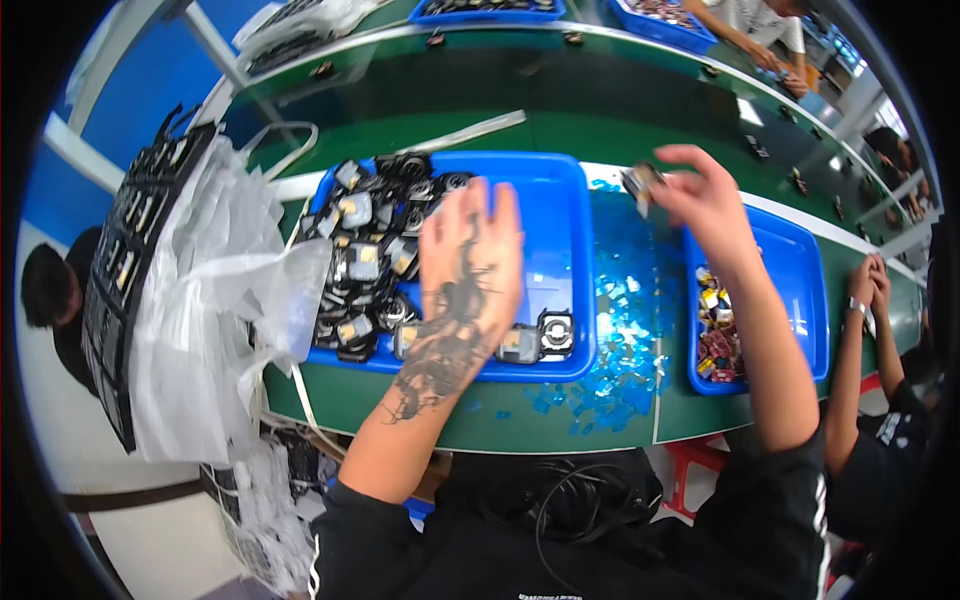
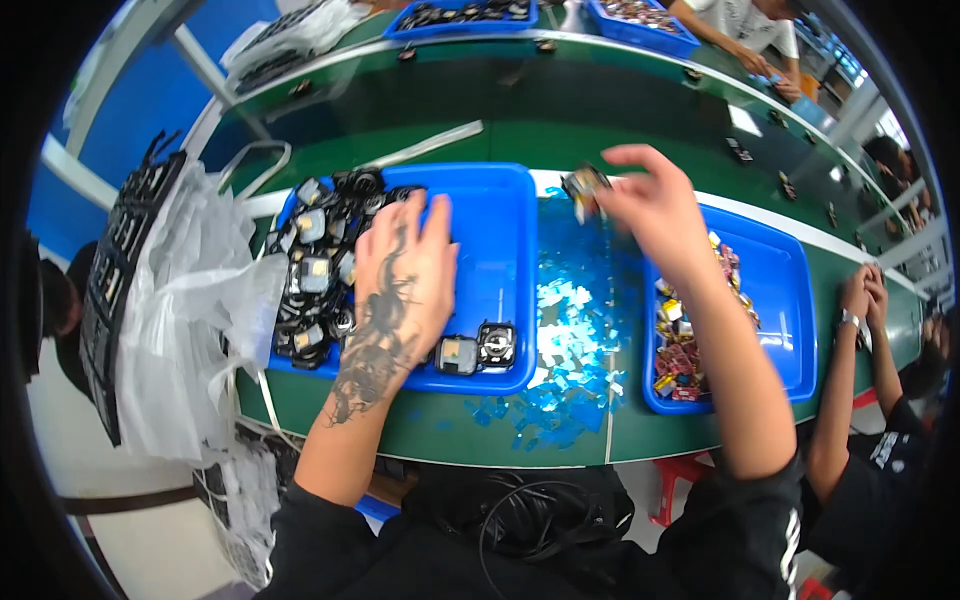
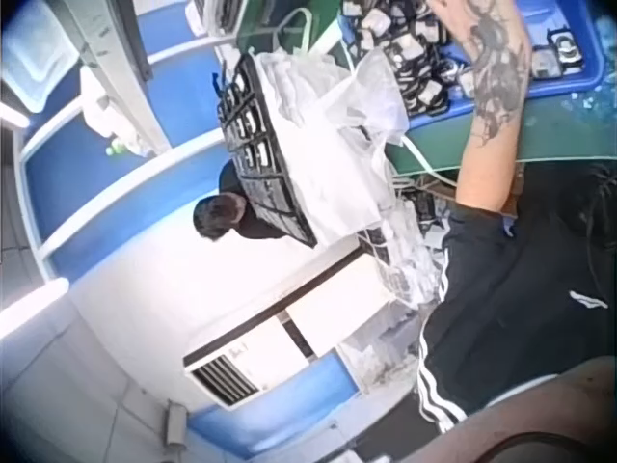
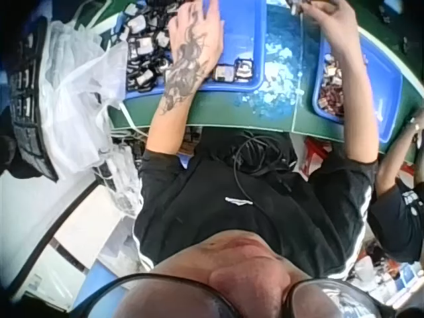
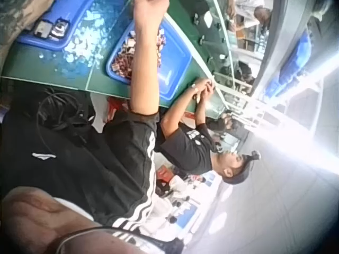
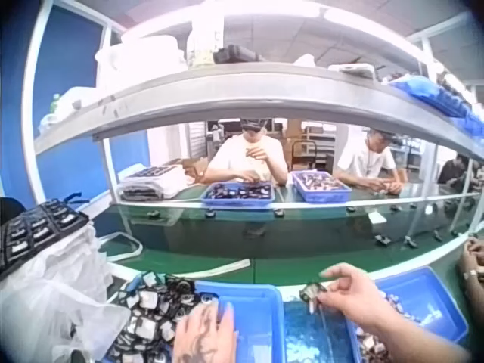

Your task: The recorder is assembling small electronic components into smartwatch bodies on a factory assembly line.

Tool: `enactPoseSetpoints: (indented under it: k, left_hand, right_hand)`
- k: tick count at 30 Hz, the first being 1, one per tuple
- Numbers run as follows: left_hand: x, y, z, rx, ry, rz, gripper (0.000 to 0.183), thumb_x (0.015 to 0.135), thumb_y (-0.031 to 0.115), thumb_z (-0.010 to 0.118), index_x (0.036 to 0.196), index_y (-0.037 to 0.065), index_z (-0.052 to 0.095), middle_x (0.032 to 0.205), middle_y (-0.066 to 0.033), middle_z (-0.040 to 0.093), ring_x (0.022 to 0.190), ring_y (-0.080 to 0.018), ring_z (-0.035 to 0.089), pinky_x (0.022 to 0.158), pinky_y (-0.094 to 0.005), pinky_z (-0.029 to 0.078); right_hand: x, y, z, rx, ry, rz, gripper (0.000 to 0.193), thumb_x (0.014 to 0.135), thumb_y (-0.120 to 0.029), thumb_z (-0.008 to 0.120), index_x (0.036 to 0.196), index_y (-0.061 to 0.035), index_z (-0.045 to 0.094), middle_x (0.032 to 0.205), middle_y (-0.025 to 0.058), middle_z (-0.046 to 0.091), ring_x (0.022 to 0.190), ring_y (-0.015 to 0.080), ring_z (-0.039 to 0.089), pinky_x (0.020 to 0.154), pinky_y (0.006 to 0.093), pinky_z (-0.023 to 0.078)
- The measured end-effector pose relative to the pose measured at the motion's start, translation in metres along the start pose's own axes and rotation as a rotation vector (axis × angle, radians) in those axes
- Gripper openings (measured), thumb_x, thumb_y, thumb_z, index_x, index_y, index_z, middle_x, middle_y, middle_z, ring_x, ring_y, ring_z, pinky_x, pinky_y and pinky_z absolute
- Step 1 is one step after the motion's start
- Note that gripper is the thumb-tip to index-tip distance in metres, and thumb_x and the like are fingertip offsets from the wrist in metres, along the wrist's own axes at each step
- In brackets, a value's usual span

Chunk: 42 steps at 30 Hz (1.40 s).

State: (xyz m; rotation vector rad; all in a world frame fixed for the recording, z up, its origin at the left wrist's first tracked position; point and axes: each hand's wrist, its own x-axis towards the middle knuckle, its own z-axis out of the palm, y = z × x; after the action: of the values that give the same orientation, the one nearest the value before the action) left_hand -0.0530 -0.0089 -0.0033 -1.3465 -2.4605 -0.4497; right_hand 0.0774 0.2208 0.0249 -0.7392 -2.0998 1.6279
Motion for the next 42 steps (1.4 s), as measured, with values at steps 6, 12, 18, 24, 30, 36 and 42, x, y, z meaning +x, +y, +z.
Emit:
enactPoseSetpoints:
  k: [6, 12, 18, 24, 30, 36, 42]
  left_hand:
    - [-0.01, -0.017, 0.018, 0.107, -0.021, 0.025, 0.033, 0.084, 0.02, 0.068, 0.111, 0.002, 0.061, 0.139, -0.0276, 0.045, 0.135, -0.0395, 0.035, 0.105, -0.0545, 0.029]
    - [-0.001, 0.0, -0.009, -0.415, -0.034, -0.059, 0.017, 0.082, 0.005, 0.069, 0.096, 0.006, 0.059, 0.093, -0.0143, 0.066, 0.088, -0.029, 0.066, 0.076, -0.037, 0.051]
    - [-0.001, 0.021, -0.016, -1.704, -0.197, -0.405, 0.014, 0.092, 0.002, 0.062, 0.102, 0.003, 0.053, 0.088, -0.0068, 0.064, 0.076, -0.0158, 0.068, 0.064, -0.0283, 0.06]
    - [-0.001, 0.026, -0.016, -1.748, -0.354, -0.455, 0.015, 0.094, 0.006, 0.059, 0.105, 0.003, 0.049, 0.094, -0.0163, 0.067, 0.066, -0.0181, 0.068, 0.054, -0.0236, 0.057]
    - [-0.007, 0.036, -0.012, -1.731, -0.385, -0.404, 0.045, 0.096, 0.009, 0.056, 0.139, 0.006, 0.04, 0.107, -0.0177, 0.065, 0.08, -0.0169, 0.067, 0.068, -0.0271, 0.057]
    - [-0.01, 0.036, -0.009, -1.529, -0.438, -0.276, 0.037, 0.097, 0.006, 0.052, 0.133, 0.006, 0.051, 0.112, -0.0095, 0.062, 0.085, -0.012, 0.063, 0.071, -0.0237, 0.052]
    - [-0.01, 0.039, -0.011, -1.489, -0.441, -0.251, 0.032, 0.097, 0.007, 0.052, 0.129, 0.005, 0.056, 0.112, -0.0073, 0.062, 0.085, -0.0115, 0.063, 0.073, -0.0239, 0.052]
  right_hand:
    - [0.117, 0.054, -0.024, -0.369, 0.18, 0.101, 0.043, 0.064, -0.011, 0.084, 0.101, 0.0003, 0.066, 0.091, 0.0124, 0.069, 0.086, 0.0218, 0.064, 0.078, 0.0347, 0.051]
    - [0.112, 0.056, -0.044, -0.679, 0.267, -0.053, 0.035, 0.07, -0.018, 0.081, 0.099, -0.0017, 0.068, 0.091, 0.013, 0.069, 0.087, 0.0264, 0.067, 0.078, 0.0353, 0.052]
    - [0.032, 0.004, -0.107, -0.796, 0.113, -0.086, 0.016, 0.08, -0.013, 0.07, 0.09, -0.0012, 0.07, 0.077, 0.0114, 0.068, 0.075, 0.0223, 0.067, 0.071, 0.0336, 0.052]
    - [-0.035, 0.007, -0.131, -0.844, -0.203, -0.09, 0.014, 0.085, -0.011, 0.068, 0.092, 0.0005, 0.071, 0.084, 0.0108, 0.07, 0.078, 0.0222, 0.067, 0.072, 0.0333, 0.052]
    - [-0.048, 0.02, -0.097, -0.892, -0.236, -0.303, 0.012, 0.08, -0.013, 0.072, 0.086, -0.002, 0.071, 0.087, 0.0123, 0.066, 0.088, 0.029, 0.062, 0.08, 0.0388, 0.05]
    - [-0.052, 0.024, -0.092, -1.078, -0.177, -0.363, 0.011, 0.075, -0.009, 0.072, 0.084, -0.0042, 0.069, 0.086, 0.0125, 0.062, 0.089, 0.0316, 0.06, 0.083, 0.0412, 0.049]
    - [-0.055, 0.026, -0.101, -1.034, -0.227, -0.324, 0.014, 0.074, -0.01, 0.074, 0.087, -0.0048, 0.07, 0.09, 0.0114, 0.065, 0.094, 0.03, 0.062, 0.085, 0.0401, 0.05]
